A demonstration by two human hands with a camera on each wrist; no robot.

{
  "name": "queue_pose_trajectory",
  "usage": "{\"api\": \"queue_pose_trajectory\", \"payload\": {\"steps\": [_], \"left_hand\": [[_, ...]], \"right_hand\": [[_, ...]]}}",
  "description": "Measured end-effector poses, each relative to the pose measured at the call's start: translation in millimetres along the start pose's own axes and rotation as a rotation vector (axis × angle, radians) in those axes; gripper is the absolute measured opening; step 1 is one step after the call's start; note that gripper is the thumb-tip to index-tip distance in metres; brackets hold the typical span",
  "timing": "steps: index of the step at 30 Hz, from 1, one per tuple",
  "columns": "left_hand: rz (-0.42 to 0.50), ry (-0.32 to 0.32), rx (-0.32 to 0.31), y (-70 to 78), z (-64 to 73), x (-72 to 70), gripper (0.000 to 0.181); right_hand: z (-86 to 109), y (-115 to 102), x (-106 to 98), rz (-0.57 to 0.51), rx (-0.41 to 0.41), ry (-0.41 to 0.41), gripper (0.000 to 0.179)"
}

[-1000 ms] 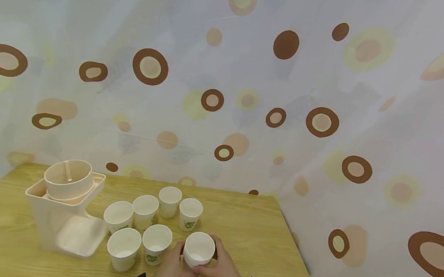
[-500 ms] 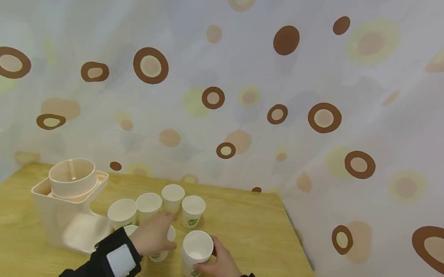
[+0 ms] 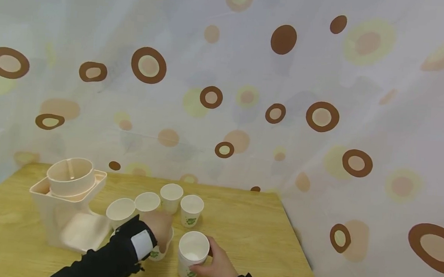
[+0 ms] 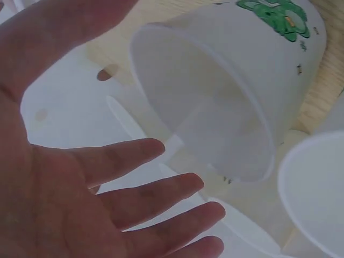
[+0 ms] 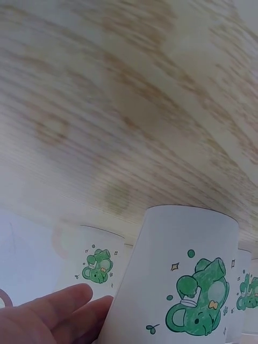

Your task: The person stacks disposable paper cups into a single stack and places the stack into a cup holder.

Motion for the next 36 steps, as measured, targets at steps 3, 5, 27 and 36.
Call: {"api": "queue_pose_trajectory", "payload": {"steps": [3,5,27,36], "left_hand": [[-0.004,-0.013,-0.023,-1.0,0.7,1.9,0.026],[0.017,-0.021,-0.032,-1.3,1.2,1.3,0.023],[0.199,0.141,-0.051,-32.4,12.4,-50.5,0.044],[0.216,0.236,-0.010,-38.4,25.7,-87.5,0.054]], "right_hand": [[0.0,0.2,0.5,-0.002,-0.010,-0.004,0.070],[0.2,1.1,0.3,-0.003,-0.012,-0.002,0.070],[-11.9,-0.5,6.2,0.008,-0.012,0.009,0.070],[-25.1,-5.5,20.7,-0.001,-0.011,-0.017,0.070]]}}
Point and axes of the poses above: each hand's wrist, its own z-axis away from the middle knuckle, its own x-axis out of the palm, y = z × x, the point moved 10 cm from there along -z, towards the middle knuckle, and after that the axes turned 15 degrees about -z, right-handed, at the moved point
